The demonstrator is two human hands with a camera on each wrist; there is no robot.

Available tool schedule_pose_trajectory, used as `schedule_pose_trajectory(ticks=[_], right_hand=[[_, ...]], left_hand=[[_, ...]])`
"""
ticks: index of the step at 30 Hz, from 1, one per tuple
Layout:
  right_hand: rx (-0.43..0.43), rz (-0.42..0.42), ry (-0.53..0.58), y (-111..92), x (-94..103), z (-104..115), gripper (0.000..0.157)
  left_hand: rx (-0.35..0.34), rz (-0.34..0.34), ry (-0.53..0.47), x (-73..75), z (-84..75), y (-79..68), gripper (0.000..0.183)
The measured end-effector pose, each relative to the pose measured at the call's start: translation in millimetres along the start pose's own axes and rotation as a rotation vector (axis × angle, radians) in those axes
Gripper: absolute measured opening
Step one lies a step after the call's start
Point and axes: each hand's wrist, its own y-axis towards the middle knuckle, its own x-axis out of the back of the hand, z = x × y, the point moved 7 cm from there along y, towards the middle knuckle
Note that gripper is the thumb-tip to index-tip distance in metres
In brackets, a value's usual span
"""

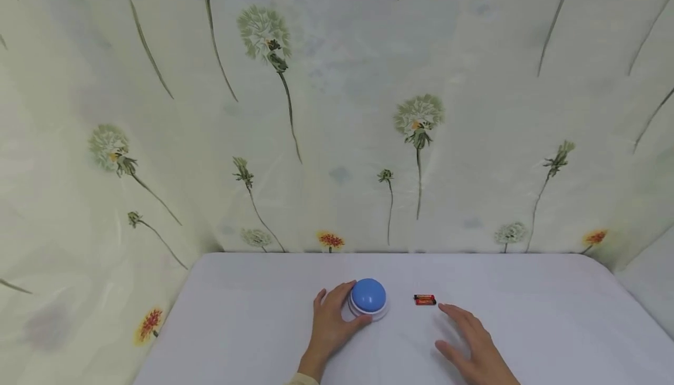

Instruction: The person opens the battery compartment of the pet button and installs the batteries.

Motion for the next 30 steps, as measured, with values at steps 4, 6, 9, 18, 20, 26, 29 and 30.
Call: schedule_pose_trajectory(ticks=[4, 6, 9, 18, 20, 26, 29, 30], right_hand=[[0.020, 0.004, 0.030, -0.8, -5.6, 15.4, 0.063], [0.010, 0.035, 0.047, 0.6, -11.7, 20.9, 0.061], [-0.025, 0.094, 0.068, 3.9, -22.5, 26.0, 0.059], [-0.081, 0.212, 0.186, 19.8, -45.4, 30.8, 0.058], [-0.075, 0.224, 0.208, 24.6, -49.2, 31.9, 0.059], [-0.033, 0.217, 0.295, 37.3, -60.5, 37.6, 0.058], [0.012, 0.230, 0.303, 40.8, -69.0, 43.9, 0.058], [0.026, 0.231, 0.303, 41.8, -71.4, 45.8, 0.058]], left_hand=[[0.019, 0.020, 0.006, -3.8, -2.2, -3.1, 0.076], [0.031, 0.029, 0.005, -3.3, -2.9, -4.1, 0.076], [0.034, 0.034, 0.011, -0.7, -4.0, -4.0, 0.076], [0.029, 0.026, 0.034, 4.6, -4.8, 2.4, 0.075], [0.030, 0.027, 0.026, 3.6, -4.7, 3.6, 0.074], [0.014, 0.027, 0.019, 1.7, -5.2, 4.2, 0.073], [0.005, 0.020, 0.020, 2.6, -4.4, 0.9, 0.073], [0.002, 0.016, 0.020, 2.9, -3.9, -0.2, 0.073]])
